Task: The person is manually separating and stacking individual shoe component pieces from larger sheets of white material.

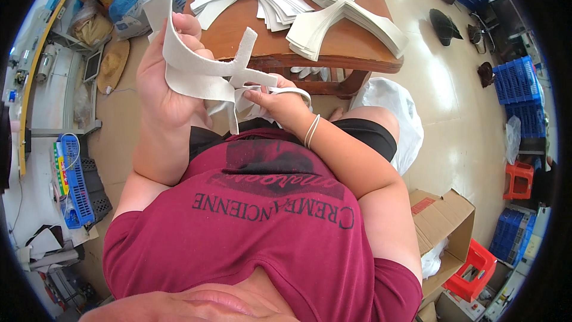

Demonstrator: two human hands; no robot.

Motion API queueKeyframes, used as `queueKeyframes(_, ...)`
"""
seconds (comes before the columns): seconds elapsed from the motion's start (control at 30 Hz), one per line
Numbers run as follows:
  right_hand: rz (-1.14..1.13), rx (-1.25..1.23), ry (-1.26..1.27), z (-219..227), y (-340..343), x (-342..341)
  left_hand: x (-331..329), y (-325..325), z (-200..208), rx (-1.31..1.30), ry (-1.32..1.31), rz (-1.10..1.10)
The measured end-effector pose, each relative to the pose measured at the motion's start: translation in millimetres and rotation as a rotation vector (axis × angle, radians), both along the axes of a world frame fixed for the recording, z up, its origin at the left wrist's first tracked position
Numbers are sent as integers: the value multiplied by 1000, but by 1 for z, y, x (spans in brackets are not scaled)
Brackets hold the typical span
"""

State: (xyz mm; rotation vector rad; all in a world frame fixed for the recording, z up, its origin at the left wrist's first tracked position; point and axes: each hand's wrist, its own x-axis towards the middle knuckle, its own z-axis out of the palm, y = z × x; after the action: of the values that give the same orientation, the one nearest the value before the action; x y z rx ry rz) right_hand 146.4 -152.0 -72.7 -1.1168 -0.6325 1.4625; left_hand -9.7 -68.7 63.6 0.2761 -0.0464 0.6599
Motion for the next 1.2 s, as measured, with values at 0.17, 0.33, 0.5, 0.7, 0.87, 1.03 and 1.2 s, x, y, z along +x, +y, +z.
queueKeyframes(0.17, 104, 123, -189, 4, -1, 7, 3, -1, -8, 59, 211, 179)
queueKeyframes(0.33, -25, 36, -101, -17, -10, 24, -3, 4, -19, 276, 373, 507)
queueKeyframes(0.5, -79, -160, -248, -8, -25, 41, -14, 20, -18, 490, 480, 937)
queueKeyframes(0.7, 149, 747, -1139, 65, -44, 42, -22, 12, -41, 730, 902, 871)
queueKeyframes(0.87, 114, 1003, -1191, 103, -38, 28, -7, -1, -63, 1093, 928, 565)
queueKeyframes(1.03, -8, 993, -1222, 95, -33, 28, 2, -20, -74, 1146, 795, 434)
queueKeyframes(1.2, -151, 997, -1216, 85, -33, 25, 4, -23, -76, 1296, 694, 540)
